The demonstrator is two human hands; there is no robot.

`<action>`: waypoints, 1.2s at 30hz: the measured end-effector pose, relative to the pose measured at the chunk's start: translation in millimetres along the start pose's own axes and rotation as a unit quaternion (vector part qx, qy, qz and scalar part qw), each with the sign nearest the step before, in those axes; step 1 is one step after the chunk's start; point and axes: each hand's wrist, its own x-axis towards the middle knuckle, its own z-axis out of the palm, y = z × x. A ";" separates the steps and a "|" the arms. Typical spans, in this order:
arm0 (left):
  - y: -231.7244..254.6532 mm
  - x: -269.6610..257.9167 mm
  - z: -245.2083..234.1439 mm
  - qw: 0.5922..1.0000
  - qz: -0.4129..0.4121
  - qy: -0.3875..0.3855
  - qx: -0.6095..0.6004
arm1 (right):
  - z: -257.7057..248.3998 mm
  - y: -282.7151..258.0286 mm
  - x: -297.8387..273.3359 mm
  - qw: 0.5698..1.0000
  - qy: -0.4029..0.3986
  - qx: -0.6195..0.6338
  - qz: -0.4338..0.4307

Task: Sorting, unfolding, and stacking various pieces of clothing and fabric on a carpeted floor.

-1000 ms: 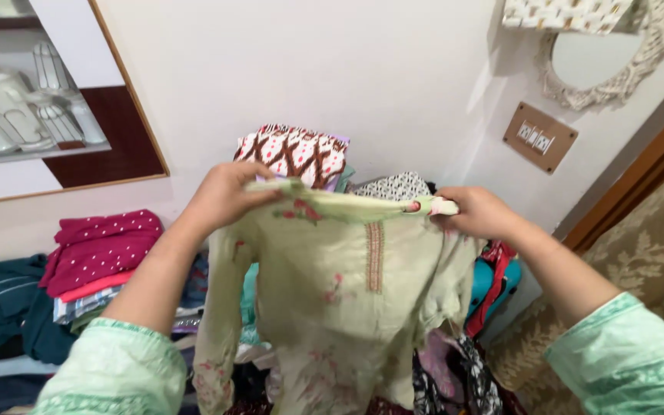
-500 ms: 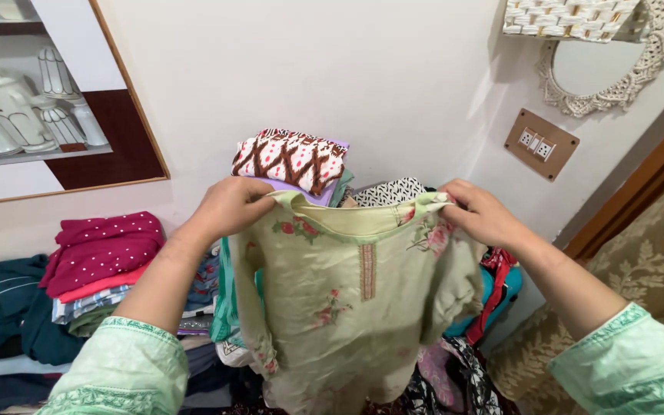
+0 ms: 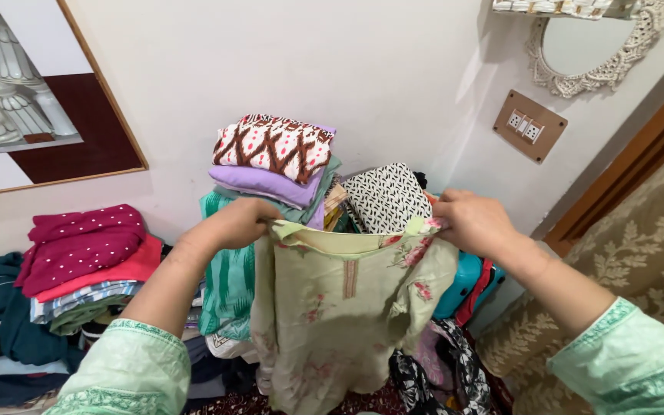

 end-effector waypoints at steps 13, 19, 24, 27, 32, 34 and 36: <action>27.2 -6.8 7.2 0.996 0.045 0.000 0.076 | 30.4 9.4 9.6 0.961 -0.074 0.266 -0.016; 20.9 -5.0 17.7 0.994 0.079 0.027 0.077 | 24.1 -1.3 14.5 0.966 -0.028 0.235 -0.105; 12.2 -5.6 25.9 0.992 0.088 0.024 0.087 | 35.0 1.2 14.4 0.991 -0.088 0.004 -0.105; 8.7 -9.9 29.7 0.991 0.090 0.031 0.096 | 44.6 10.2 15.5 0.988 -0.147 -0.050 0.014; 19.3 -15.2 33.1 0.993 0.089 0.048 0.067 | 40.4 1.6 21.0 0.934 -0.177 0.274 0.146; 15.6 -12.2 39.6 0.990 0.107 0.067 0.058 | 47.3 3.4 24.2 0.948 -0.158 0.227 0.158; 15.3 -8.7 44.6 0.987 0.127 0.087 0.051 | 65.8 17.0 30.3 0.959 -0.137 0.179 0.170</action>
